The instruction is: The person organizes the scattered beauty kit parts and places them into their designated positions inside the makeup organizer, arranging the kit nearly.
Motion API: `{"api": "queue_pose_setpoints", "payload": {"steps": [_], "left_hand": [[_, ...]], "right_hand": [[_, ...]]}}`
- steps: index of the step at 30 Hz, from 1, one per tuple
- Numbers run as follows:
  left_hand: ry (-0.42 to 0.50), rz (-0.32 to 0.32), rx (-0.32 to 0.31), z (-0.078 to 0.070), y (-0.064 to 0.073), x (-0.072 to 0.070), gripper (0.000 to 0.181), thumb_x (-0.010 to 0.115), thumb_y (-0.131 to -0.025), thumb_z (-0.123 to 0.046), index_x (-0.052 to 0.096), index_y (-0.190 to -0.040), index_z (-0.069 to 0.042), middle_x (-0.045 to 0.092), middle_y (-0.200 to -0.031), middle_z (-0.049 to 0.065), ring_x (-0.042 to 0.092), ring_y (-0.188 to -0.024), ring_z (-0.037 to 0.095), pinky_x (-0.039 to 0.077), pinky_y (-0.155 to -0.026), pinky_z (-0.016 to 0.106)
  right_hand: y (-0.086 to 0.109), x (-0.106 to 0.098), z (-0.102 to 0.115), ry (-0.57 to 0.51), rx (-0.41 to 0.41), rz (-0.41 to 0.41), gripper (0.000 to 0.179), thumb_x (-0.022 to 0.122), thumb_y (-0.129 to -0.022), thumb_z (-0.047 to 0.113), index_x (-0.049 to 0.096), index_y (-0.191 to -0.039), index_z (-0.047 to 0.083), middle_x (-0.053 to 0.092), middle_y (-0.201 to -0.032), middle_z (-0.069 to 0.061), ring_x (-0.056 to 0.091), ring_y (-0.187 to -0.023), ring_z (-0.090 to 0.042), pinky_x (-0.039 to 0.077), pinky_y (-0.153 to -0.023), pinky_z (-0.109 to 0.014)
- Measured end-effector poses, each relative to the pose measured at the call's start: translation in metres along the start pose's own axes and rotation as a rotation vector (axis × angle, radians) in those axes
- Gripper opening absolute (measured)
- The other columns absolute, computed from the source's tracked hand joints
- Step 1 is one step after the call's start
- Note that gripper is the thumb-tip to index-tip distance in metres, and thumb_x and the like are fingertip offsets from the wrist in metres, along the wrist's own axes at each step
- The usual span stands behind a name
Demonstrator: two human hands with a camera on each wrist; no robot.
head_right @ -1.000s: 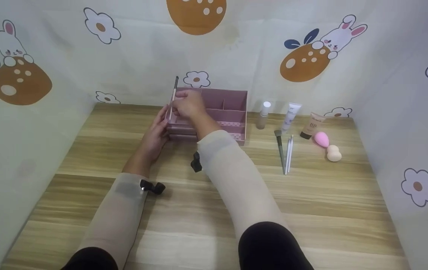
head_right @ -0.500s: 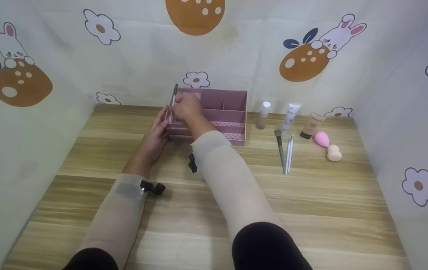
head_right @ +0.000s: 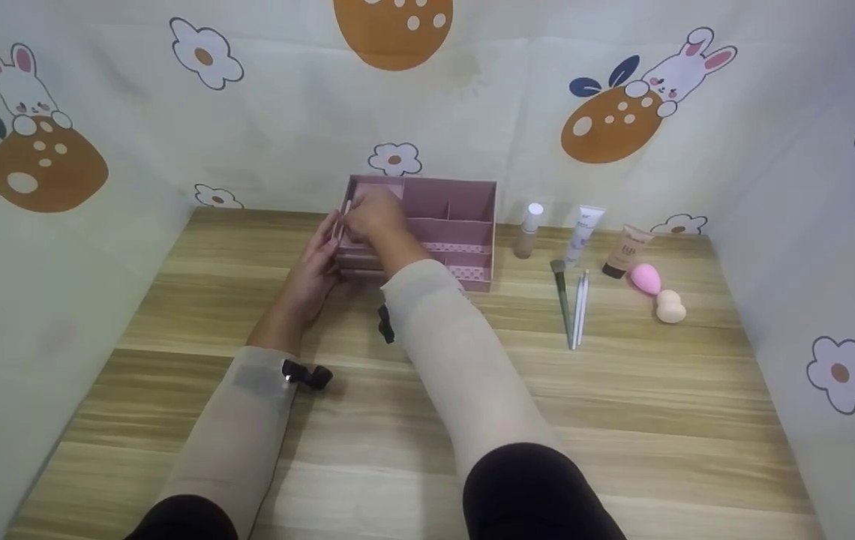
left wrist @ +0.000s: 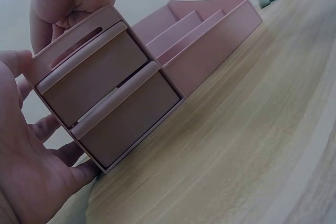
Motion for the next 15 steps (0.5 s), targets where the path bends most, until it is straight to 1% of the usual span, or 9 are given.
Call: {"api": "queue_pose_setpoints", "payload": {"steps": [2, 5, 10, 13, 15], "left_hand": [[-0.006, 0.000, -0.004, 0.0007, 0.0002, -0.0004, 0.055, 0.046, -0.113, -0.041, 0.034, -0.166, -0.044, 0.021, -0.181, -0.003, 0.020, -0.168, 0.028, 0.022, -0.135, 0.060], [-0.015, 0.012, 0.007, 0.0009, 0.0004, -0.0007, 0.056, 0.046, -0.113, -0.042, 0.033, -0.167, -0.044, 0.022, -0.181, -0.003, 0.020, -0.168, 0.029, 0.021, -0.134, 0.062], [-0.011, 0.030, 0.030, 0.0007, -0.0005, -0.0008, 0.057, 0.045, -0.113, -0.041, 0.030, -0.169, -0.040, 0.023, -0.181, -0.002, 0.020, -0.167, 0.030, 0.021, -0.133, 0.065], [-0.013, 0.027, 0.024, 0.0008, -0.0008, -0.0011, 0.057, 0.046, -0.113, -0.041, 0.031, -0.168, -0.040, 0.022, -0.181, -0.003, 0.020, -0.168, 0.029, 0.021, -0.134, 0.064], [-0.007, 0.024, 0.022, 0.0007, -0.0011, -0.0012, 0.057, 0.046, -0.113, -0.040, 0.032, -0.168, -0.040, 0.021, -0.181, -0.003, 0.020, -0.168, 0.028, 0.022, -0.134, 0.063]], "right_hand": [[-0.0003, -0.0006, -0.0010, 0.028, 0.014, -0.002, 0.034, 0.075, -0.098, 0.015, 0.074, -0.130, 0.004, 0.077, -0.111, -0.011, 0.076, -0.088, -0.020, 0.062, -0.073, -0.025], [-0.0001, -0.0012, -0.0018, 0.033, 0.009, -0.010, 0.037, 0.074, -0.097, 0.016, 0.074, -0.133, 0.005, 0.078, -0.114, -0.010, 0.074, -0.086, -0.018, 0.058, -0.069, -0.022], [0.0005, -0.0022, -0.0017, -0.013, -0.028, -0.025, 0.034, 0.073, -0.095, 0.013, 0.076, -0.128, 0.005, 0.077, -0.113, -0.010, 0.074, -0.085, -0.016, 0.057, -0.067, -0.020], [0.0008, -0.0032, -0.0018, -0.044, -0.044, -0.038, 0.030, 0.072, -0.094, 0.010, 0.077, -0.123, 0.004, 0.076, -0.108, -0.009, 0.071, -0.082, -0.016, 0.058, -0.067, -0.021], [0.0010, -0.0039, -0.0020, -0.080, -0.053, -0.049, 0.030, 0.073, -0.093, 0.008, 0.078, -0.122, 0.004, 0.075, -0.107, -0.010, 0.070, -0.081, -0.016, 0.059, -0.069, -0.023]]}}
Point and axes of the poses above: each hand's wrist, its own y-axis away from the middle knuckle, its own x-axis out of the palm, z = x × y, the point moved 8 cm from there along -y, towards the middle knuckle
